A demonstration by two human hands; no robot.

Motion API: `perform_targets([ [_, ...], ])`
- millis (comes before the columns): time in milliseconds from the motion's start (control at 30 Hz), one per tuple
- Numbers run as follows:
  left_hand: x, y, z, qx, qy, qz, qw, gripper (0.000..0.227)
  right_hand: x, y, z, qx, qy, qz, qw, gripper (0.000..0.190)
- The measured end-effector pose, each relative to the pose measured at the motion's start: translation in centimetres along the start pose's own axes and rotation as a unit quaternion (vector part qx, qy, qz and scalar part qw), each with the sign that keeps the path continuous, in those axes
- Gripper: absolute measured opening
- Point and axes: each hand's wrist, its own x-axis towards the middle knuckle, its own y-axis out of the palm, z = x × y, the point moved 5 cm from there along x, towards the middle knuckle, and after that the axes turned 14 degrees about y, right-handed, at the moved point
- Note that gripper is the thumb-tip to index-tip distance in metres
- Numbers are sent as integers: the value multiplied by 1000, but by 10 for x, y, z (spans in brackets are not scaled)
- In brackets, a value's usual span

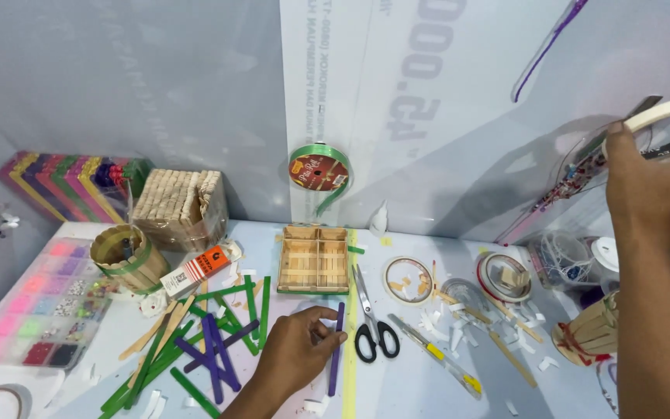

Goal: Attaching adhesive tape to small decorative sticks as part of a handicraft project.

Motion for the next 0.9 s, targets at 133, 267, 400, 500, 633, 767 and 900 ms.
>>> perform_targets([
  [133,-1,4,3,12,-7,17,1000,43,-27,-18,10,-3,-27,-5,1000,72],
  [267,3,11,11,29,68,-15,997,37,-78,-36,80,154,-77,102,980,83],
  [400,-4,3,-4,51,277,-119,952,27,-159,-33,101,192,-88,238,948,107],
  [500,-27,-8,-39,-48,405,-172,897,29,-227,-31,119,175,-137,302,927,110],
  [633,-39,-7,-50,-80,444,-173,876,41,-289,-10,125,51,-91,446,889,92],
  [767,-35,-8,-45,-92,444,-186,872,20,-290,-23,140,163,-167,348,908,93],
  [900,-26,-11,-31,-153,378,-188,893,21,-275,-19,122,259,121,447,848,69],
])
